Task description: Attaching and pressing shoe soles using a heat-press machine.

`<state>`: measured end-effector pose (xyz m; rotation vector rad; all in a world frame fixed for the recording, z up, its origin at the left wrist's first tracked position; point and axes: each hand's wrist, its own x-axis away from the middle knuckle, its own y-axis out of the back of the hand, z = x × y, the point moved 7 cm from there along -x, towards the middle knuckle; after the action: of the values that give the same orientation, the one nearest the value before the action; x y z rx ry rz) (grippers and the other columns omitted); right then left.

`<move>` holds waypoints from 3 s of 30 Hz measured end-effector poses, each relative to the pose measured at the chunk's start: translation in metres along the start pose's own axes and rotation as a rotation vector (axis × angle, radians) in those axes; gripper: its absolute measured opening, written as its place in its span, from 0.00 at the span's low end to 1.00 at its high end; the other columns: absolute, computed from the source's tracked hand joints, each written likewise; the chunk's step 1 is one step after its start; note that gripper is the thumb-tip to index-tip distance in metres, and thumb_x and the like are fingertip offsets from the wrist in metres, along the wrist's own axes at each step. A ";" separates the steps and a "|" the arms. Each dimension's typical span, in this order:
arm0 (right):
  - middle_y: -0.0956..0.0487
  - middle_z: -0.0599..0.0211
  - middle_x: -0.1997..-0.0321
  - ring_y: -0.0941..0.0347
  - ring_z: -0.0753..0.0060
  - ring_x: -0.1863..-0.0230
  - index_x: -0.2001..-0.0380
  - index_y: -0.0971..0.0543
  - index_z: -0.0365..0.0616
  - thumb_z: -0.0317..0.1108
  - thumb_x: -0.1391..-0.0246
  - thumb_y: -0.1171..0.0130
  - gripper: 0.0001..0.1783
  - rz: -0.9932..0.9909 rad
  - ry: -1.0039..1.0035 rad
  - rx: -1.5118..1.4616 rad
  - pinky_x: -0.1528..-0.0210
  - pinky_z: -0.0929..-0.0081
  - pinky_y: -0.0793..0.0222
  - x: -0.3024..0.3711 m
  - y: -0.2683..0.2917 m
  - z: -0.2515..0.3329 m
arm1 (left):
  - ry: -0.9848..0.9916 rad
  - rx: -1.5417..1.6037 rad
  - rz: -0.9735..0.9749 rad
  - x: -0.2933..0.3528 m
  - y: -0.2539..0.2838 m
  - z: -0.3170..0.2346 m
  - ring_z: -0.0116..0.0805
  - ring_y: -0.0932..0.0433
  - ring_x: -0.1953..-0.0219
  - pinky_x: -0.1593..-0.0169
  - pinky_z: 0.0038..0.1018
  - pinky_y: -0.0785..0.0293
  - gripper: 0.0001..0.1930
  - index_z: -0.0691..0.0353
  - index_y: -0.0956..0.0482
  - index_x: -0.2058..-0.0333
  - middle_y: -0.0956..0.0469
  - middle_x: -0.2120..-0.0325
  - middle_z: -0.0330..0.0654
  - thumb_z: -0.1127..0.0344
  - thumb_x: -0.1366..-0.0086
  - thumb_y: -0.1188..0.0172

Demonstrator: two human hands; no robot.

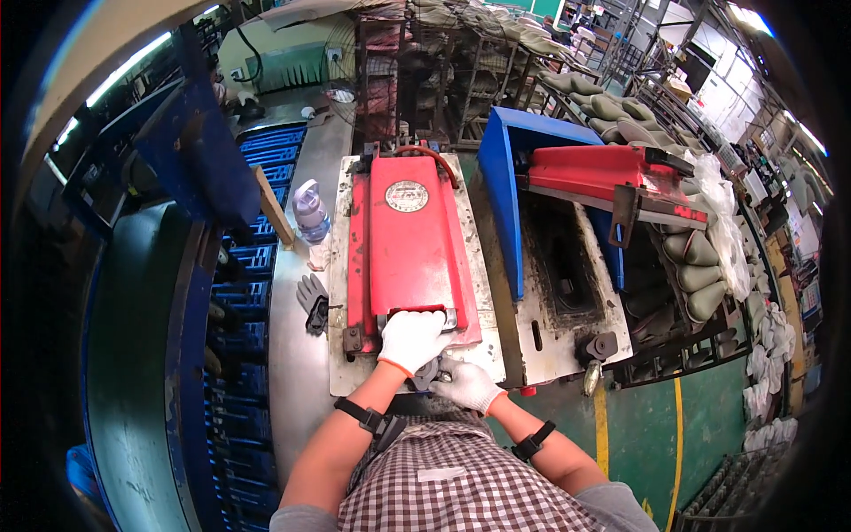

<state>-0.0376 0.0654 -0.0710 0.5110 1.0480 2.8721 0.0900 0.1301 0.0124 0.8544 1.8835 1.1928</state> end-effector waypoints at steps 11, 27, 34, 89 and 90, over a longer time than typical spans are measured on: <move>0.14 0.47 0.57 0.16 0.46 0.52 0.51 0.16 0.43 0.53 0.46 0.32 0.27 0.037 -0.045 0.043 0.47 0.57 0.22 0.005 0.009 0.014 | 0.041 0.103 0.041 0.000 0.001 0.002 0.45 0.14 0.72 0.64 0.41 0.20 0.23 0.57 0.16 0.67 0.16 0.76 0.46 0.40 0.34 0.41; 0.14 0.47 0.54 0.16 0.47 0.50 0.49 0.17 0.42 0.50 0.47 0.29 0.28 0.012 -0.073 0.044 0.46 0.60 0.22 0.006 0.012 0.014 | -0.054 0.089 -0.177 0.035 0.024 -0.007 0.44 0.20 0.60 0.47 0.43 0.26 0.21 0.59 0.20 0.51 0.22 0.66 0.43 0.60 0.43 0.33; 0.14 0.49 0.54 0.16 0.48 0.51 0.50 0.18 0.43 0.48 0.47 0.28 0.27 -0.004 -0.061 0.052 0.46 0.60 0.22 0.005 0.012 0.017 | -0.096 0.156 -0.385 0.070 0.053 0.006 0.52 0.25 0.45 0.34 0.52 0.34 0.32 0.62 0.22 0.43 0.21 0.51 0.47 0.65 0.50 0.31; 0.14 0.51 0.52 0.16 0.50 0.50 0.50 0.16 0.41 0.48 0.47 0.29 0.27 0.004 -0.129 0.071 0.45 0.62 0.21 0.006 0.019 0.028 | -0.025 0.110 -0.626 0.064 0.026 0.029 0.49 0.18 0.55 0.52 0.45 0.22 0.18 0.51 0.12 0.61 0.20 0.69 0.36 0.71 0.53 0.26; 0.14 0.51 0.52 0.16 0.50 0.50 0.50 0.16 0.41 0.48 0.47 0.29 0.27 0.002 -0.123 0.071 0.45 0.62 0.21 0.006 0.018 0.027 | -0.025 0.111 -0.625 0.064 0.026 0.030 0.49 0.18 0.55 0.52 0.45 0.22 0.18 0.51 0.12 0.61 0.20 0.69 0.36 0.71 0.53 0.26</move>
<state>-0.0331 0.0690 -0.0383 0.6836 1.1334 2.7719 0.0868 0.2051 0.0125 0.2831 1.9971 0.6921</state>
